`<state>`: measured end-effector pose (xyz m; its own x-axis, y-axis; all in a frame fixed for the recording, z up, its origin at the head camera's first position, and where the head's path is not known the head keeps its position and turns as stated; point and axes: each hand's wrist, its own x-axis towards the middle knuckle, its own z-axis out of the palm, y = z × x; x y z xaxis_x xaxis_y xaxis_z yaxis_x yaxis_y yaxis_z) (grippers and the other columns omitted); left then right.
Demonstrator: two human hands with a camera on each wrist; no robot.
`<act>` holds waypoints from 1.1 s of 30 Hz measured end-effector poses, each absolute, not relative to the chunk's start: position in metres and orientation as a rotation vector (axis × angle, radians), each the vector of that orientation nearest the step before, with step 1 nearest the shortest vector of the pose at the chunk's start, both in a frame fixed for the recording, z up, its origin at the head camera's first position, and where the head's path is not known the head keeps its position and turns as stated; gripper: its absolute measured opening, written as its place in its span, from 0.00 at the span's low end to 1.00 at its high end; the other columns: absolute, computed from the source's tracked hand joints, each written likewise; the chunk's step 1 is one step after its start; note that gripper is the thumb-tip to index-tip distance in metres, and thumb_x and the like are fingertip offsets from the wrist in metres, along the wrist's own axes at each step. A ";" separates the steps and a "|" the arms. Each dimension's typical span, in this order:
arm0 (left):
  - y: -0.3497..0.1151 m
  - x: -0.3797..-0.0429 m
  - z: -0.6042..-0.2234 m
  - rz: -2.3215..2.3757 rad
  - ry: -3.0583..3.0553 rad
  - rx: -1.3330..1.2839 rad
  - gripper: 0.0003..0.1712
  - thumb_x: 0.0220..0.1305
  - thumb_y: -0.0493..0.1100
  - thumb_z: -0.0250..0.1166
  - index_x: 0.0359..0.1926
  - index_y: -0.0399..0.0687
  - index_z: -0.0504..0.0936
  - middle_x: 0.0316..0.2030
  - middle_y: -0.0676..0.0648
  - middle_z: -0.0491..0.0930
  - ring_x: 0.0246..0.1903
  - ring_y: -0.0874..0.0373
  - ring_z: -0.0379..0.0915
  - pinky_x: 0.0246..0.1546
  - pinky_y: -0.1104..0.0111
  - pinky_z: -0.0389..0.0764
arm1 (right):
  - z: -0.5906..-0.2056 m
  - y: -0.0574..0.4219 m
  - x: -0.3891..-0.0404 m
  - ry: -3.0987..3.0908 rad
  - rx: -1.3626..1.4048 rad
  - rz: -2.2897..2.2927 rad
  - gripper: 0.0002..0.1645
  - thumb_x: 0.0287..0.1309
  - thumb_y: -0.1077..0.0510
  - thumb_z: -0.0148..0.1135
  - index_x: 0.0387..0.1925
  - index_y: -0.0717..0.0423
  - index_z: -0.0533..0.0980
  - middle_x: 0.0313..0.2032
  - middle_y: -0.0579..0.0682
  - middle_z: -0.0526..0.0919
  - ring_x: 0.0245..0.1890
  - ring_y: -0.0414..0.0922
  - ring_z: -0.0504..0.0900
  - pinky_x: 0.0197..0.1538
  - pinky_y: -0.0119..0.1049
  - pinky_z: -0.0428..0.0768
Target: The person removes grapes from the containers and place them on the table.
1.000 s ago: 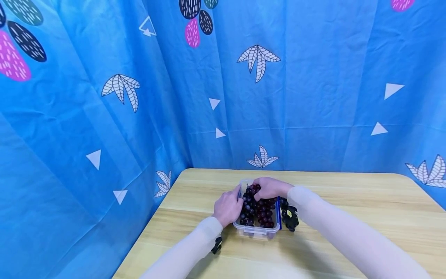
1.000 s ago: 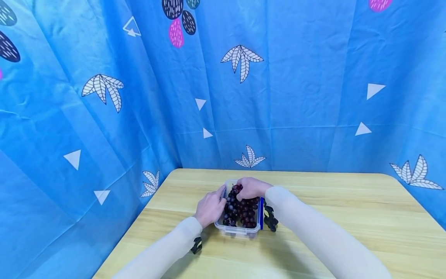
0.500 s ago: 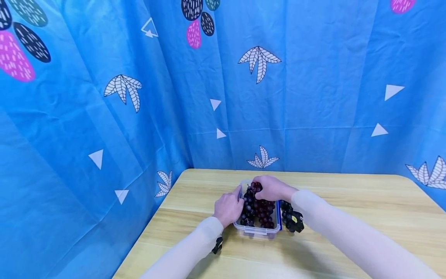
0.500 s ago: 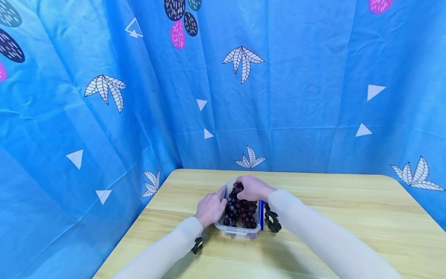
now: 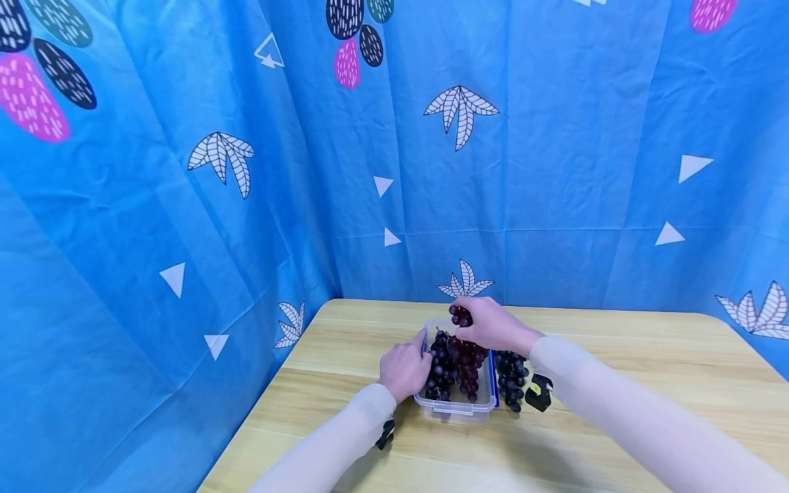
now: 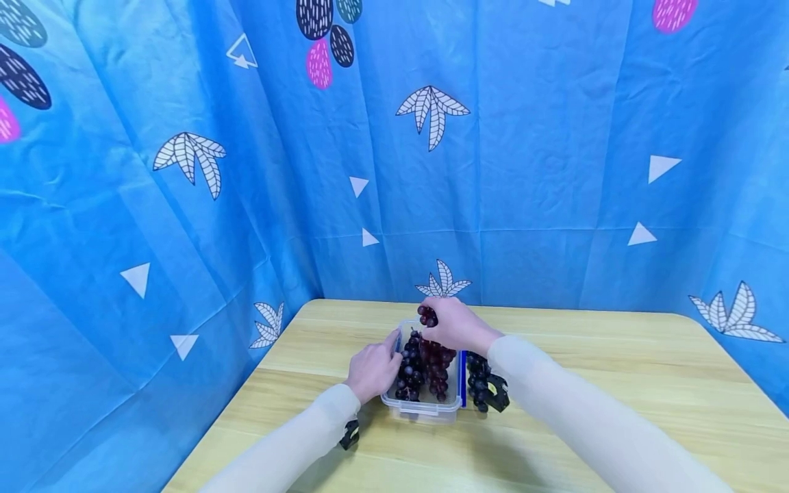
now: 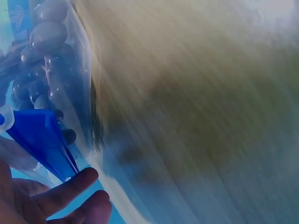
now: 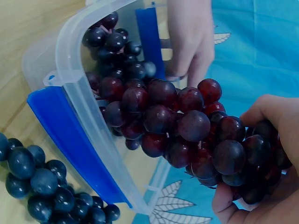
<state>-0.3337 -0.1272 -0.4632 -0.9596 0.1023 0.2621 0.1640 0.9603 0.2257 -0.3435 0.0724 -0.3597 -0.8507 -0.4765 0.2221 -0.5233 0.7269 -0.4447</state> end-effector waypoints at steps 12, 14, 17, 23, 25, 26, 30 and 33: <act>-0.126 -0.334 -0.464 -0.350 -2.879 -0.226 0.32 0.64 0.55 0.48 0.69 0.59 0.58 0.25 0.47 0.79 0.22 0.57 0.71 0.16 0.66 0.66 | -0.337 0.089 -0.330 -2.740 0.868 0.732 0.28 0.49 0.54 0.64 0.55 0.53 0.72 0.40 0.47 0.81 0.35 0.39 0.78 0.37 0.35 0.77; -0.126 -0.334 -0.462 -0.355 -2.888 -0.231 0.32 0.65 0.55 0.48 0.69 0.58 0.58 0.20 0.49 0.75 0.19 0.58 0.68 0.15 0.67 0.65 | -0.333 0.094 -0.327 -2.738 0.870 0.738 0.28 0.49 0.54 0.64 0.55 0.53 0.72 0.41 0.47 0.80 0.34 0.39 0.78 0.37 0.35 0.77; -0.126 -0.333 -0.461 -0.366 -2.900 -0.231 0.33 0.65 0.54 0.48 0.70 0.57 0.57 0.14 0.51 0.69 0.16 0.59 0.65 0.14 0.67 0.64 | -0.328 0.101 -0.323 -2.732 0.883 0.744 0.27 0.50 0.55 0.64 0.54 0.53 0.72 0.40 0.47 0.80 0.33 0.38 0.77 0.35 0.34 0.77; -0.127 -0.334 -0.461 -0.347 -2.904 -0.227 0.33 0.65 0.54 0.47 0.70 0.57 0.57 0.14 0.52 0.68 0.17 0.59 0.65 0.14 0.67 0.64 | -0.318 0.114 -0.316 -2.764 0.841 0.760 0.29 0.52 0.54 0.62 0.57 0.51 0.70 0.39 0.47 0.80 0.25 0.38 0.74 0.30 0.33 0.73; -0.127 -0.334 -0.461 -0.345 -2.907 -0.225 0.33 0.65 0.54 0.47 0.70 0.57 0.56 0.13 0.52 0.68 0.17 0.59 0.64 0.14 0.66 0.64 | -0.315 0.118 -0.315 -2.773 0.826 0.768 0.30 0.52 0.53 0.61 0.58 0.51 0.69 0.41 0.48 0.80 0.24 0.39 0.74 0.31 0.34 0.73; -0.127 -0.334 -0.461 -0.348 -2.908 -0.226 0.33 0.65 0.54 0.47 0.70 0.57 0.56 0.13 0.52 0.68 0.16 0.58 0.64 0.13 0.66 0.64 | -0.314 0.121 -0.314 -2.774 0.819 0.772 0.30 0.52 0.53 0.61 0.59 0.52 0.69 0.42 0.49 0.80 0.25 0.39 0.74 0.31 0.34 0.73; -0.127 -0.335 -0.462 -0.353 -2.914 -0.222 0.33 0.65 0.55 0.47 0.70 0.58 0.55 0.12 0.52 0.67 0.14 0.58 0.63 0.12 0.66 0.64 | -0.311 0.131 -0.312 -2.769 0.792 0.800 0.29 0.52 0.52 0.62 0.57 0.51 0.70 0.43 0.49 0.80 0.29 0.39 0.76 0.34 0.34 0.74; -0.127 -0.335 -0.462 -0.359 -2.912 -0.223 0.33 0.65 0.55 0.47 0.70 0.58 0.55 0.12 0.51 0.67 0.14 0.58 0.63 0.12 0.66 0.63 | -0.309 0.140 -0.311 -2.749 0.769 0.816 0.27 0.51 0.53 0.62 0.55 0.50 0.72 0.42 0.49 0.80 0.31 0.40 0.76 0.35 0.35 0.75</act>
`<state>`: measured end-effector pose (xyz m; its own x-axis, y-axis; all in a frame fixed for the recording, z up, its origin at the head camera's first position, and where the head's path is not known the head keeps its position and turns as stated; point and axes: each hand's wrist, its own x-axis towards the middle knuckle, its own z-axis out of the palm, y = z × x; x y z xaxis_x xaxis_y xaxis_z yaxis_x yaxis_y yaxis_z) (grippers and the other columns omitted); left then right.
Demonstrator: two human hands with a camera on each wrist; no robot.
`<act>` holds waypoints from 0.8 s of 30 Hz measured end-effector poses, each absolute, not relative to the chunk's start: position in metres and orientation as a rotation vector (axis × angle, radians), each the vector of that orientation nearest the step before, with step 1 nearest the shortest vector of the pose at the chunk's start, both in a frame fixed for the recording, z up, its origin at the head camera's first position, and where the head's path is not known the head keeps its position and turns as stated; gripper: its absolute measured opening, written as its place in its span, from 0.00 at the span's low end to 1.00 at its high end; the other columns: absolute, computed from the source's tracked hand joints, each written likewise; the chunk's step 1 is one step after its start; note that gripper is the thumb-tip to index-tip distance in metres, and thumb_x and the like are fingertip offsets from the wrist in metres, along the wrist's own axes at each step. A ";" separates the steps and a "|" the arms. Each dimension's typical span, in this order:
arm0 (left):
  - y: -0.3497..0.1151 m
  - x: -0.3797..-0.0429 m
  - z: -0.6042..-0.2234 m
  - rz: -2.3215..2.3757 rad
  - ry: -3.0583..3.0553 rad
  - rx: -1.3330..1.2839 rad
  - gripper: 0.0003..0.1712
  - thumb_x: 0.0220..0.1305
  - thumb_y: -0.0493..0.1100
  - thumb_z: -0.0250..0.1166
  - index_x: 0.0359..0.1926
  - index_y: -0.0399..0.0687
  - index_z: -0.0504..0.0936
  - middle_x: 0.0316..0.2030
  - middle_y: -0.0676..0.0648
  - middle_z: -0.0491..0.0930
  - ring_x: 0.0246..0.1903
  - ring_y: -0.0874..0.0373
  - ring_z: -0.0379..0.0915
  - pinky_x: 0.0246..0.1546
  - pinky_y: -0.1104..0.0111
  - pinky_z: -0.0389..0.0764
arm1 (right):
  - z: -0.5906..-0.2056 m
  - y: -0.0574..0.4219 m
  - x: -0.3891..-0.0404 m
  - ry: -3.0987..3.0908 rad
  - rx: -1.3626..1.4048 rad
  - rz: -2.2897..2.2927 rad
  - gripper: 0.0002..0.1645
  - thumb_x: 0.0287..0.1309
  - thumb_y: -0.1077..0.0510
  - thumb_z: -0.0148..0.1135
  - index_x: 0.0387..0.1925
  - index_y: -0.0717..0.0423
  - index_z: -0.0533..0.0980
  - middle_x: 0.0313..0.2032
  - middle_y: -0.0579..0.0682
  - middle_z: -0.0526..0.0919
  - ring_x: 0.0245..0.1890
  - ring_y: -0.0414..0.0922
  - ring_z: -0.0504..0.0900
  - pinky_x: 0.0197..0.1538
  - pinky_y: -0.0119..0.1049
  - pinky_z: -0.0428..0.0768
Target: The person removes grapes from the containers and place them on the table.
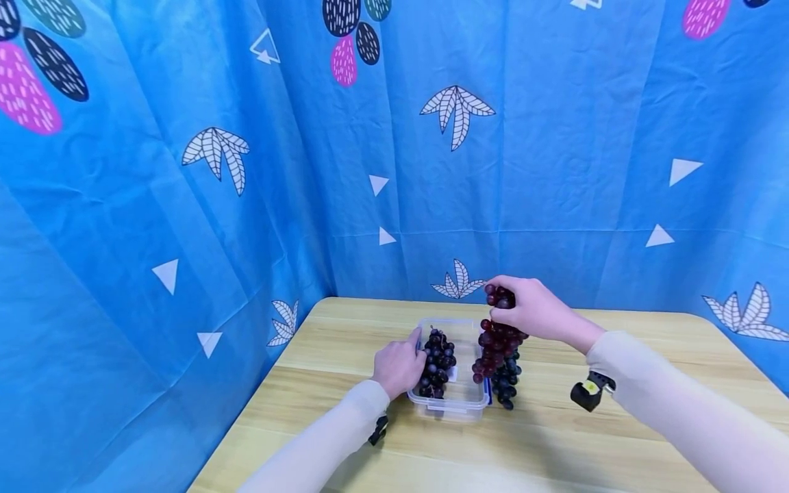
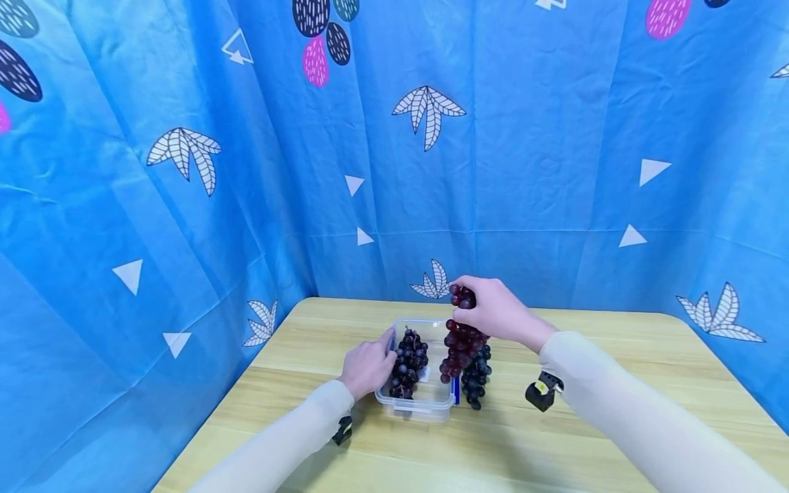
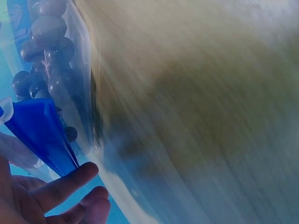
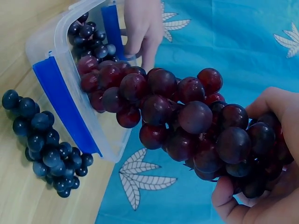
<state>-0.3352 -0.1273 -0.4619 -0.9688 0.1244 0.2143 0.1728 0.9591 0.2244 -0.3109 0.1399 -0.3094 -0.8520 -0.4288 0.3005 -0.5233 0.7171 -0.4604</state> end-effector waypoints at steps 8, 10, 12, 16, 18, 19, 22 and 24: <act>-0.128 -0.335 -0.462 -0.366 -2.901 -0.233 0.33 0.65 0.55 0.47 0.70 0.59 0.55 0.12 0.51 0.67 0.14 0.58 0.63 0.12 0.65 0.63 | -0.307 0.164 -0.306 -2.759 0.700 0.811 0.24 0.53 0.52 0.61 0.53 0.47 0.72 0.43 0.49 0.80 0.35 0.42 0.76 0.37 0.37 0.75; -0.128 -0.335 -0.461 -0.372 -2.898 -0.234 0.33 0.65 0.55 0.48 0.70 0.59 0.55 0.12 0.51 0.67 0.14 0.58 0.63 0.12 0.66 0.63 | -0.308 0.169 -0.305 -2.762 0.688 0.808 0.24 0.53 0.52 0.61 0.54 0.47 0.72 0.43 0.49 0.80 0.36 0.43 0.76 0.37 0.38 0.75; -0.129 -0.335 -0.461 -0.379 -2.892 -0.238 0.33 0.65 0.55 0.48 0.70 0.59 0.55 0.13 0.52 0.67 0.14 0.58 0.63 0.13 0.66 0.63 | -0.310 0.174 -0.304 -2.764 0.677 0.803 0.24 0.53 0.52 0.61 0.53 0.48 0.73 0.43 0.50 0.80 0.36 0.43 0.77 0.37 0.38 0.75; -0.130 -0.335 -0.462 -0.389 -2.884 -0.246 0.33 0.65 0.55 0.48 0.70 0.59 0.56 0.12 0.52 0.67 0.14 0.59 0.62 0.13 0.66 0.63 | -0.315 0.184 -0.302 -2.779 0.663 0.797 0.24 0.53 0.52 0.61 0.53 0.50 0.73 0.41 0.51 0.80 0.35 0.42 0.77 0.36 0.38 0.75; -0.130 -0.335 -0.462 -0.391 -2.886 -0.248 0.33 0.65 0.54 0.48 0.70 0.58 0.56 0.12 0.52 0.67 0.13 0.58 0.62 0.12 0.66 0.63 | -0.320 0.188 -0.301 -2.791 0.657 0.792 0.24 0.53 0.52 0.61 0.53 0.50 0.73 0.41 0.51 0.80 0.34 0.42 0.77 0.35 0.37 0.75; -0.130 -0.335 -0.462 -0.392 -2.887 -0.248 0.33 0.65 0.54 0.48 0.70 0.58 0.56 0.12 0.52 0.66 0.13 0.58 0.62 0.12 0.66 0.64 | -0.322 0.190 -0.301 -2.800 0.656 0.796 0.24 0.53 0.52 0.61 0.53 0.50 0.73 0.41 0.51 0.80 0.33 0.41 0.77 0.35 0.37 0.75; -0.131 -0.334 -0.461 -0.404 -2.886 -0.250 0.33 0.65 0.54 0.48 0.70 0.58 0.56 0.12 0.52 0.66 0.13 0.58 0.62 0.11 0.65 0.64 | -0.327 0.196 -0.299 -2.808 0.660 0.790 0.24 0.53 0.53 0.62 0.53 0.52 0.73 0.39 0.51 0.80 0.31 0.41 0.76 0.34 0.37 0.75; -0.130 -0.334 -0.461 -0.408 -2.884 -0.252 0.33 0.65 0.54 0.48 0.70 0.58 0.56 0.12 0.52 0.66 0.13 0.58 0.62 0.11 0.65 0.64 | -0.330 0.200 -0.298 -2.808 0.658 0.781 0.24 0.53 0.53 0.62 0.53 0.53 0.73 0.38 0.50 0.80 0.30 0.40 0.76 0.33 0.37 0.75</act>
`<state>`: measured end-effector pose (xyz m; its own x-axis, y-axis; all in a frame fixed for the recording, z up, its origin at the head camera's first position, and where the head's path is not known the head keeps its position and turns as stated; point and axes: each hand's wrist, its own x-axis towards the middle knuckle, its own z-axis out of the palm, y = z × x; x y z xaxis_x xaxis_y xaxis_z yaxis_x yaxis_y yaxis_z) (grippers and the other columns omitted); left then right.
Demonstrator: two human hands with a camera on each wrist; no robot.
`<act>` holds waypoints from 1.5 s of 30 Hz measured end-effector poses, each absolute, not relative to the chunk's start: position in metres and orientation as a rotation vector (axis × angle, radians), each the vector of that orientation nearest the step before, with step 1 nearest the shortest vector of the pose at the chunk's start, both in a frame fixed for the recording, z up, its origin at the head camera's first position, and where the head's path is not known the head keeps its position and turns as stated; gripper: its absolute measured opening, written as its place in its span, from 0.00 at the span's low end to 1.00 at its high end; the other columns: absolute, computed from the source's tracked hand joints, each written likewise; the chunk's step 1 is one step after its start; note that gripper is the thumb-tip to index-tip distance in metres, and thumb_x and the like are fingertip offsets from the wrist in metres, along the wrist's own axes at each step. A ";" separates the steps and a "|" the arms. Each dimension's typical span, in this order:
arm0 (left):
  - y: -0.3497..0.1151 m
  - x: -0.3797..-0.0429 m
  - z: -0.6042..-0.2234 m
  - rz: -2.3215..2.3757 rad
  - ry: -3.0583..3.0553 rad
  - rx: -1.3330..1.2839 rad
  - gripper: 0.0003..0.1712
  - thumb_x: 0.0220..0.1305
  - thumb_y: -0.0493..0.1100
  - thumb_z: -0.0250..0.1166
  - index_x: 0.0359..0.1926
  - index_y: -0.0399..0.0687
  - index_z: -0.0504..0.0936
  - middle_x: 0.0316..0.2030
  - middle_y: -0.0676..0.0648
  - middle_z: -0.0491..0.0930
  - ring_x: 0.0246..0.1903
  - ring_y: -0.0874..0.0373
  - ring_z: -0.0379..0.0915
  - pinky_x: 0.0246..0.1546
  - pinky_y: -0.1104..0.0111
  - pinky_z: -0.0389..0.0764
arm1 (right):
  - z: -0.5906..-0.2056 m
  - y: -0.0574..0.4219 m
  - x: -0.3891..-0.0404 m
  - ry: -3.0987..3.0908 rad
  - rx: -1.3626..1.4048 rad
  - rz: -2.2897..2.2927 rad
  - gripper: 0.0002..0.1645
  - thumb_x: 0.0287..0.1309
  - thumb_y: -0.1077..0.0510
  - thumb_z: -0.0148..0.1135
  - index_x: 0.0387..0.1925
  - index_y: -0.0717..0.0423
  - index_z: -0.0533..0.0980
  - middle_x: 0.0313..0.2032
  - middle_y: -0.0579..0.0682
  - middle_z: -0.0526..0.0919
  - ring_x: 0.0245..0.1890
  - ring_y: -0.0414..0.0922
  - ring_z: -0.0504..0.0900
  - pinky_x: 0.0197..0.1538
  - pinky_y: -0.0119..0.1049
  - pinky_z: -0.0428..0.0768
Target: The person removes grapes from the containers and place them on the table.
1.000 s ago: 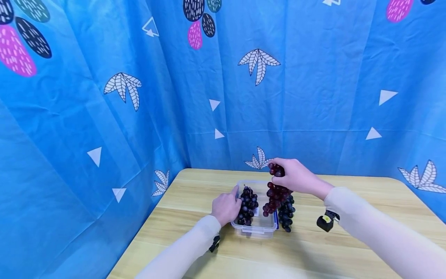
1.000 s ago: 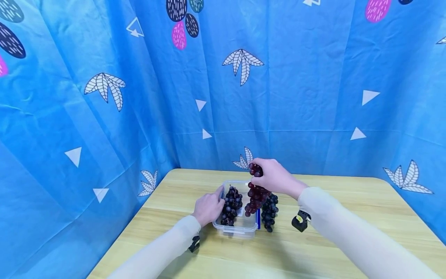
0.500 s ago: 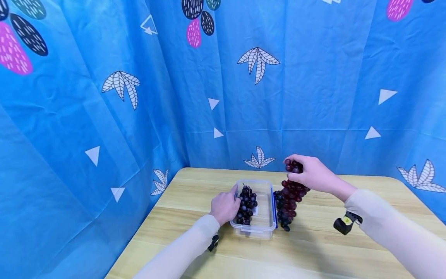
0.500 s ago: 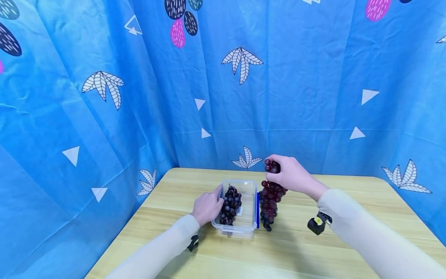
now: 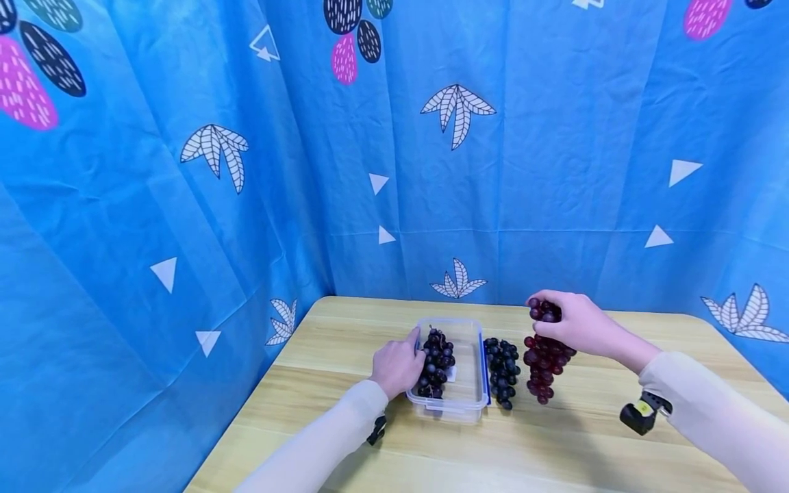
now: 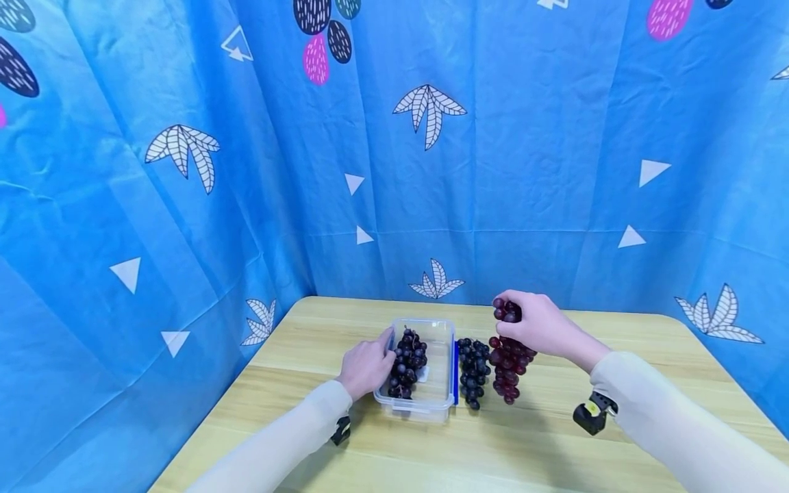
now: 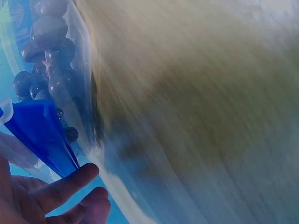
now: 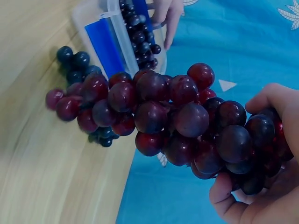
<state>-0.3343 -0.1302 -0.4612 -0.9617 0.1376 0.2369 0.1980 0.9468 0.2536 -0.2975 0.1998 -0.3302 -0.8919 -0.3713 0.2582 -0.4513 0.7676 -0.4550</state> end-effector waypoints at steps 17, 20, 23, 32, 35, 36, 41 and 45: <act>-0.128 -0.337 -0.464 -0.405 -2.892 -0.248 0.33 0.65 0.54 0.48 0.70 0.60 0.54 0.12 0.52 0.67 0.13 0.58 0.62 0.11 0.65 0.64 | -0.345 0.223 -0.285 -2.906 0.699 0.722 0.27 0.52 0.50 0.63 0.53 0.56 0.73 0.39 0.49 0.79 0.29 0.38 0.75 0.33 0.35 0.74; -0.126 -0.338 -0.464 -0.399 -2.893 -0.250 0.33 0.65 0.54 0.48 0.71 0.60 0.54 0.12 0.51 0.67 0.14 0.58 0.62 0.12 0.65 0.64 | -0.345 0.226 -0.281 -2.910 0.714 0.698 0.26 0.52 0.49 0.63 0.52 0.56 0.74 0.39 0.48 0.79 0.29 0.37 0.74 0.34 0.35 0.72; -0.125 -0.339 -0.464 -0.390 -2.888 -0.263 0.33 0.65 0.54 0.47 0.70 0.60 0.54 0.13 0.52 0.67 0.15 0.58 0.63 0.14 0.66 0.64 | -0.346 0.229 -0.278 -2.921 0.719 0.678 0.27 0.52 0.48 0.64 0.52 0.56 0.74 0.38 0.47 0.79 0.28 0.37 0.73 0.34 0.35 0.71; -0.128 -0.336 -0.462 -0.421 -2.921 -0.225 0.33 0.65 0.53 0.46 0.71 0.59 0.54 0.12 0.51 0.67 0.13 0.57 0.62 0.12 0.64 0.63 | -0.359 0.227 -0.286 -2.959 0.724 0.733 0.28 0.52 0.48 0.63 0.53 0.57 0.73 0.36 0.46 0.79 0.24 0.36 0.72 0.33 0.35 0.70; -0.128 -0.335 -0.462 -0.423 -2.922 -0.244 0.33 0.65 0.53 0.46 0.71 0.58 0.54 0.12 0.51 0.67 0.12 0.57 0.61 0.11 0.64 0.63 | -0.363 0.226 -0.289 -2.954 0.718 0.729 0.28 0.52 0.49 0.63 0.53 0.58 0.73 0.38 0.48 0.79 0.26 0.37 0.72 0.34 0.37 0.71; -0.128 -0.335 -0.462 -0.421 -2.921 -0.249 0.33 0.65 0.53 0.46 0.71 0.58 0.54 0.12 0.51 0.67 0.12 0.57 0.61 0.11 0.64 0.63 | -0.364 0.226 -0.291 -2.954 0.711 0.730 0.28 0.52 0.49 0.63 0.53 0.58 0.73 0.38 0.48 0.79 0.27 0.37 0.72 0.34 0.37 0.71; -0.128 -0.336 -0.462 -0.426 -2.914 -0.238 0.33 0.65 0.53 0.46 0.70 0.58 0.55 0.12 0.51 0.67 0.12 0.57 0.62 0.11 0.64 0.63 | -0.371 0.227 -0.300 -2.963 0.665 0.739 0.29 0.52 0.49 0.62 0.55 0.58 0.72 0.36 0.49 0.79 0.26 0.38 0.73 0.37 0.40 0.71; -0.128 -0.335 -0.461 -0.442 -2.914 -0.250 0.33 0.65 0.52 0.46 0.70 0.57 0.55 0.12 0.51 0.67 0.12 0.57 0.61 0.11 0.64 0.63 | -0.379 0.227 -0.309 -2.964 0.652 0.737 0.30 0.52 0.49 0.63 0.55 0.59 0.71 0.35 0.48 0.79 0.25 0.39 0.72 0.36 0.40 0.71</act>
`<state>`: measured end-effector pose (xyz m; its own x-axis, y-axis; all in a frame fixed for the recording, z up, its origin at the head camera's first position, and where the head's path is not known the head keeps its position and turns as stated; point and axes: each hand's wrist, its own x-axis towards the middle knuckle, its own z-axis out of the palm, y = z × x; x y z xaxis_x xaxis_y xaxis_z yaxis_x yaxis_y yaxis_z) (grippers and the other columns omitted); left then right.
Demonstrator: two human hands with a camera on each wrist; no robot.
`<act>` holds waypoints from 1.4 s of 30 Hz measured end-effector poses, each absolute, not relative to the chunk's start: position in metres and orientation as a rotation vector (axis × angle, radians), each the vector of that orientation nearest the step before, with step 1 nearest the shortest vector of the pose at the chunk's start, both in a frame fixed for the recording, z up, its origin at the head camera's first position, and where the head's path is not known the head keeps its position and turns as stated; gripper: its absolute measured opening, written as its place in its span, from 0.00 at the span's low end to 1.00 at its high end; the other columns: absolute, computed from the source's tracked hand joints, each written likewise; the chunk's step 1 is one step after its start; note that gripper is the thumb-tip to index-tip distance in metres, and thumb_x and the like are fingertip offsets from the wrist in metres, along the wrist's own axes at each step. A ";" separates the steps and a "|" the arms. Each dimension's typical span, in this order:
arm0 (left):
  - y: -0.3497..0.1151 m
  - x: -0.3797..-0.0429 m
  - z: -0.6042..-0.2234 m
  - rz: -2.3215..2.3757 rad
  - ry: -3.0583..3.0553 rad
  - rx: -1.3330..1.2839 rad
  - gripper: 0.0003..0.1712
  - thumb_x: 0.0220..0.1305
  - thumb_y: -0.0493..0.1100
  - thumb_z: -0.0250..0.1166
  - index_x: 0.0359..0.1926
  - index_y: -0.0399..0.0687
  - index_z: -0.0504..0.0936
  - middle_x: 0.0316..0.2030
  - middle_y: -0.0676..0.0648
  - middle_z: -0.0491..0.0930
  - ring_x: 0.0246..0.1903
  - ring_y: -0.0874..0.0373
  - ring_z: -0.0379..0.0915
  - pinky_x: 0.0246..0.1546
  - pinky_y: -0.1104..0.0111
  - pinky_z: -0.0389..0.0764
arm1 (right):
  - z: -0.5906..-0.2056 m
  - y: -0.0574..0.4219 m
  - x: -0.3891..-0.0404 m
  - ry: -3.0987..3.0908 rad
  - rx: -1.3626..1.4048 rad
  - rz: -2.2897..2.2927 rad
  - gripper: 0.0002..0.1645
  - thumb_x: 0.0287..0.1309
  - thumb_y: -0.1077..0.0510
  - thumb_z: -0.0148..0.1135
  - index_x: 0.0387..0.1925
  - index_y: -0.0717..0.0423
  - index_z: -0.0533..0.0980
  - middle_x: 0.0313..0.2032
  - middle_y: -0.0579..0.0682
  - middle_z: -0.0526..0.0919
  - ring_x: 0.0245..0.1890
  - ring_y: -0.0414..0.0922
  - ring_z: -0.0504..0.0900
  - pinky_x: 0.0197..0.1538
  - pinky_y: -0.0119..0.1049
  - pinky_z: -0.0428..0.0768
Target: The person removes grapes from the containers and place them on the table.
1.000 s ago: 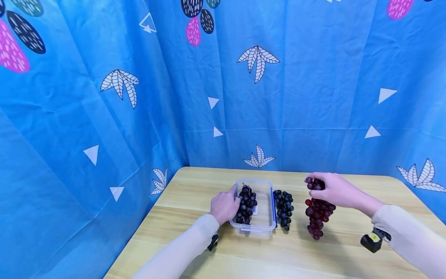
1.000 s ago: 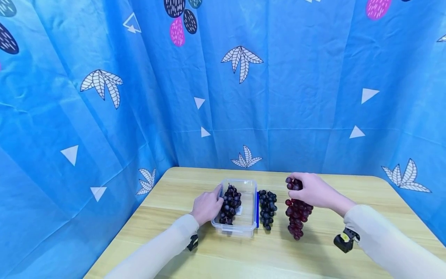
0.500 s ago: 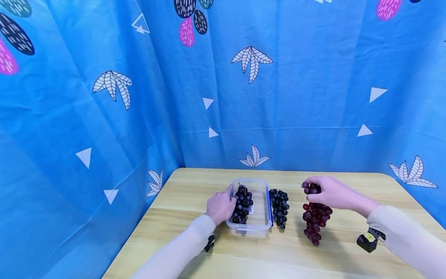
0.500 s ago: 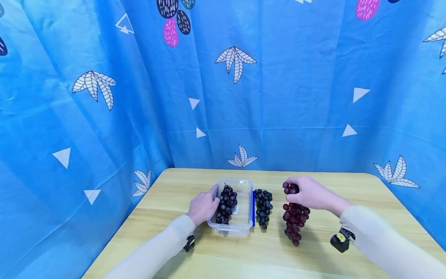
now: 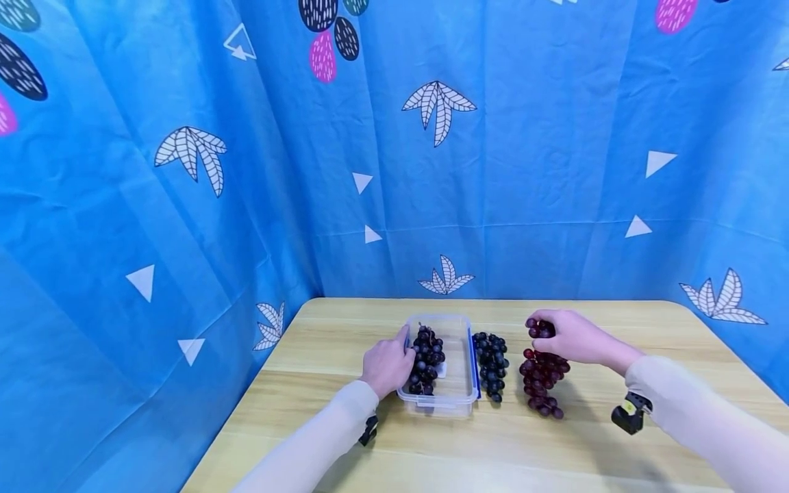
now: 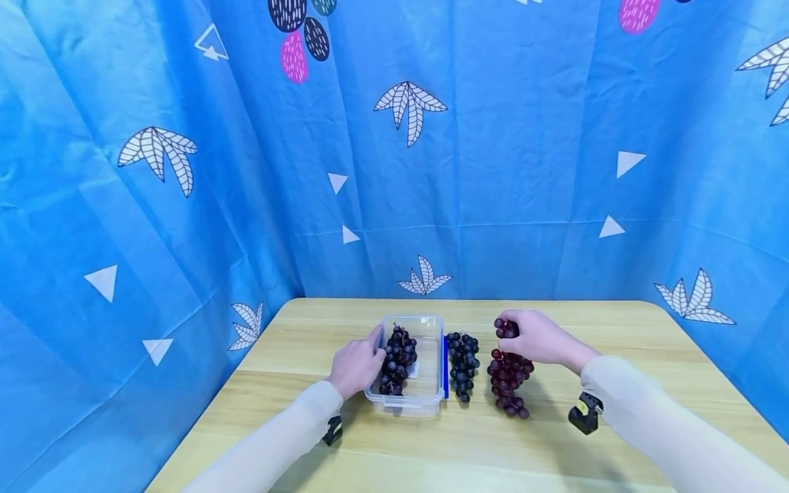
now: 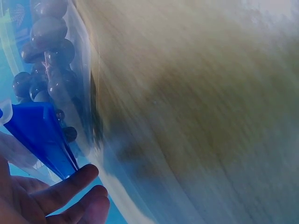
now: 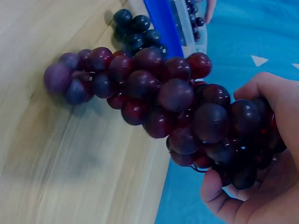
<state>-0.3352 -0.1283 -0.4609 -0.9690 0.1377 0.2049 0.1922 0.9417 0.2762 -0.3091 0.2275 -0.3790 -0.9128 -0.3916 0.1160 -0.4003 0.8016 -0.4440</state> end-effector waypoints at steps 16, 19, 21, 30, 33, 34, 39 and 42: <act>-0.129 -0.336 -0.459 -0.432 -2.911 -0.238 0.33 0.64 0.52 0.46 0.70 0.57 0.56 0.13 0.51 0.67 0.13 0.57 0.62 0.13 0.65 0.63 | -0.394 0.227 -0.337 -2.953 0.621 0.669 0.32 0.52 0.49 0.63 0.56 0.61 0.70 0.49 0.59 0.78 0.42 0.47 0.78 0.45 0.49 0.75; -0.130 -0.336 -0.461 -0.430 -2.908 -0.244 0.33 0.64 0.52 0.46 0.70 0.57 0.56 0.13 0.51 0.67 0.14 0.58 0.63 0.13 0.65 0.63 | -0.397 0.227 -0.342 -2.965 0.619 0.668 0.33 0.52 0.49 0.63 0.56 0.62 0.70 0.49 0.60 0.78 0.40 0.46 0.78 0.44 0.49 0.75; -0.130 -0.336 -0.461 -0.426 -2.907 -0.246 0.33 0.64 0.53 0.47 0.70 0.57 0.56 0.13 0.51 0.68 0.15 0.58 0.64 0.14 0.65 0.63 | -0.399 0.227 -0.345 -2.974 0.616 0.671 0.32 0.52 0.50 0.63 0.56 0.62 0.70 0.49 0.60 0.78 0.36 0.44 0.77 0.42 0.47 0.75; -0.131 -0.336 -0.460 -0.422 -2.905 -0.252 0.33 0.64 0.53 0.47 0.70 0.57 0.56 0.15 0.52 0.69 0.16 0.58 0.65 0.14 0.66 0.64 | -0.404 0.222 -0.356 -3.004 0.566 0.654 0.32 0.51 0.51 0.63 0.56 0.62 0.70 0.46 0.58 0.79 0.31 0.42 0.75 0.40 0.43 0.73; -0.131 -0.335 -0.460 -0.417 -2.906 -0.253 0.33 0.64 0.53 0.47 0.70 0.56 0.57 0.16 0.51 0.70 0.17 0.58 0.65 0.15 0.66 0.64 | -0.408 0.220 -0.361 -2.992 0.585 0.637 0.30 0.49 0.52 0.64 0.54 0.62 0.72 0.44 0.56 0.80 0.32 0.43 0.74 0.40 0.44 0.74; -0.131 -0.335 -0.460 -0.416 -2.903 -0.252 0.33 0.64 0.54 0.48 0.70 0.56 0.57 0.17 0.51 0.71 0.17 0.58 0.65 0.16 0.67 0.64 | -0.410 0.219 -0.363 -2.989 0.583 0.630 0.30 0.49 0.52 0.64 0.53 0.61 0.72 0.43 0.55 0.80 0.32 0.43 0.74 0.40 0.44 0.73; -0.130 -0.336 -0.461 -0.427 -2.910 -0.251 0.33 0.65 0.54 0.47 0.70 0.57 0.57 0.15 0.51 0.70 0.16 0.58 0.65 0.15 0.66 0.64 | -0.416 0.216 -0.370 -2.991 0.586 0.623 0.28 0.47 0.53 0.65 0.51 0.61 0.73 0.39 0.52 0.80 0.32 0.44 0.73 0.40 0.44 0.73; -0.129 -0.336 -0.462 -0.431 -2.917 -0.253 0.33 0.65 0.53 0.47 0.70 0.57 0.56 0.14 0.51 0.68 0.15 0.57 0.64 0.14 0.65 0.64 | -0.419 0.214 -0.372 -3.007 0.573 0.633 0.29 0.48 0.54 0.65 0.52 0.62 0.72 0.41 0.54 0.80 0.34 0.45 0.74 0.41 0.45 0.73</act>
<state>-0.3357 -0.1285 -0.4621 -0.9690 0.1406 0.2034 0.1934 0.9435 0.2691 -0.3722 0.2142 -0.4191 -0.9328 -0.3492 0.0894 -0.3557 0.8508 -0.3868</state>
